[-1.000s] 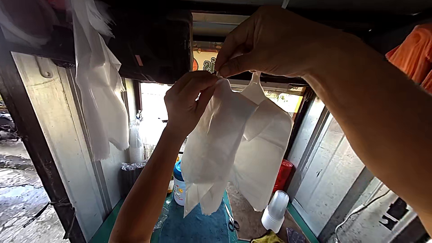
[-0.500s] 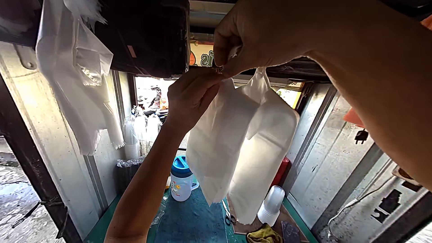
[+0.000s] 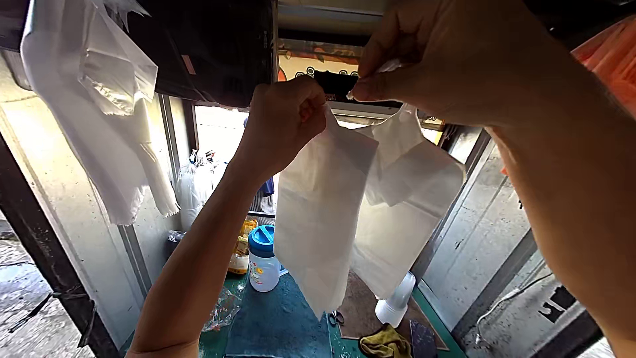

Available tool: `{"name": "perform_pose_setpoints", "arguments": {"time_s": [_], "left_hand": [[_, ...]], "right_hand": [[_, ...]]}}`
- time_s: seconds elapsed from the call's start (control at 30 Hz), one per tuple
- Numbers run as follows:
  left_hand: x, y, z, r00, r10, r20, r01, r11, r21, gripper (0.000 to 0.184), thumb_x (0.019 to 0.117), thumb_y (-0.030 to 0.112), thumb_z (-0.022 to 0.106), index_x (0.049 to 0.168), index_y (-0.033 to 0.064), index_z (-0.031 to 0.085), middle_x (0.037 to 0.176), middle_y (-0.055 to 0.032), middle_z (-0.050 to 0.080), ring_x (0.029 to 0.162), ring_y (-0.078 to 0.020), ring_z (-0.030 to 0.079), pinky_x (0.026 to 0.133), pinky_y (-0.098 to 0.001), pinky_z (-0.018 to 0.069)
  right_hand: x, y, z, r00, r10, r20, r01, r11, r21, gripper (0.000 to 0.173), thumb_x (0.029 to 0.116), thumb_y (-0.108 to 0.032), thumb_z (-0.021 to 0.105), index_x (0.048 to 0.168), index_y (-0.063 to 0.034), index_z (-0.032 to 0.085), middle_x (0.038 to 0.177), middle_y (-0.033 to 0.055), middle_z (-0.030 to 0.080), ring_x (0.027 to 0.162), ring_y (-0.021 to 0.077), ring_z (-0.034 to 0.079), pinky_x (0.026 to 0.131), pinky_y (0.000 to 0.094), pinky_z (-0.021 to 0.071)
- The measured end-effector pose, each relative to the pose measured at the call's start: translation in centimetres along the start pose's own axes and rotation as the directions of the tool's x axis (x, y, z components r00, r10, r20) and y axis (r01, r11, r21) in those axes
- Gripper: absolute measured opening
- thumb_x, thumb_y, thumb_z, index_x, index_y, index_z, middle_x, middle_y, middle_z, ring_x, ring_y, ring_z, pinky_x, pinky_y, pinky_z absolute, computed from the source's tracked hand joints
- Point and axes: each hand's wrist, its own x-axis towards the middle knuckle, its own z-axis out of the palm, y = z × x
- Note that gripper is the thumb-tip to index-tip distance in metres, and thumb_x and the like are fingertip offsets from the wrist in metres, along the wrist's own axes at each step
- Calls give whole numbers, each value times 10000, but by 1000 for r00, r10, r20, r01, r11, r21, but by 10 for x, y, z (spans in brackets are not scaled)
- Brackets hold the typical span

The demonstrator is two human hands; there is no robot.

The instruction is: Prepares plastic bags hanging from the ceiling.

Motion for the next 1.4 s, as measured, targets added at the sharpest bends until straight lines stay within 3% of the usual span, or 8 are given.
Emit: {"name": "perform_pose_setpoints", "arguments": {"time_s": [0.13,0.33,0.43,0.53,0.63,0.9,1.2,1.4], "left_hand": [[21,0,-13,938,-238,251,192,962,193,114,938,157,680,963,52,716,916,-84,687,862,-176,665,801,-394,538],[40,-4,-35,861,-435,264,311,861,403,176,947,214,696,977,41,706,891,-116,691,815,-246,664,764,-508,534],[42,0,-45,834,-514,202,431,834,344,199,935,252,723,981,62,691,857,-60,680,748,-141,654,738,-391,552],[33,9,-40,807,-554,204,561,827,26,75,920,105,738,911,51,687,791,0,706,685,-39,707,685,-221,628],[23,16,-30,808,-558,192,589,778,-218,56,942,45,696,894,28,674,795,-1,707,717,-63,723,704,-233,640],[16,22,-18,832,-531,162,547,735,-400,74,967,37,660,893,36,663,800,-3,695,712,-72,704,708,-242,627],[14,23,-14,823,-540,174,546,669,-505,74,971,45,662,898,51,670,781,11,696,700,-48,682,684,-199,592],[13,29,-10,805,-555,210,561,597,-573,78,979,41,648,907,44,679,786,2,708,694,-51,690,689,-193,600]], "right_hand": [[-19,0,-3,998,-12,-60,-2,972,-234,90,933,-291,729,999,-242,692,869,-113,671,723,-40,591,649,182,484],[-26,4,1,999,39,9,-33,939,-342,80,1004,-225,638,1056,-207,696,922,-54,669,785,23,599,717,274,488],[-22,10,12,998,61,-21,-64,976,-210,112,957,-217,708,1066,-195,704,963,-59,709,835,3,644,768,234,530],[-14,14,37,992,69,-103,-74,996,-45,152,904,-186,759,1036,-161,687,887,-49,697,748,23,624,688,231,516],[-7,20,59,980,47,-191,-31,996,83,160,889,-168,763,1029,-133,694,897,-39,709,748,16,641,697,214,531],[0,23,80,959,-12,-282,64,982,176,84,929,-173,731,997,-135,763,910,-38,740,766,6,650,716,217,529],[8,30,61,995,32,-99,-9,974,225,76,901,-218,789,930,-149,777,834,-58,729,727,-7,645,690,213,532],[12,33,51,997,77,13,-75,915,397,107,825,-93,831,852,-86,728,744,-14,699,640,26,622,586,199,506]]}}
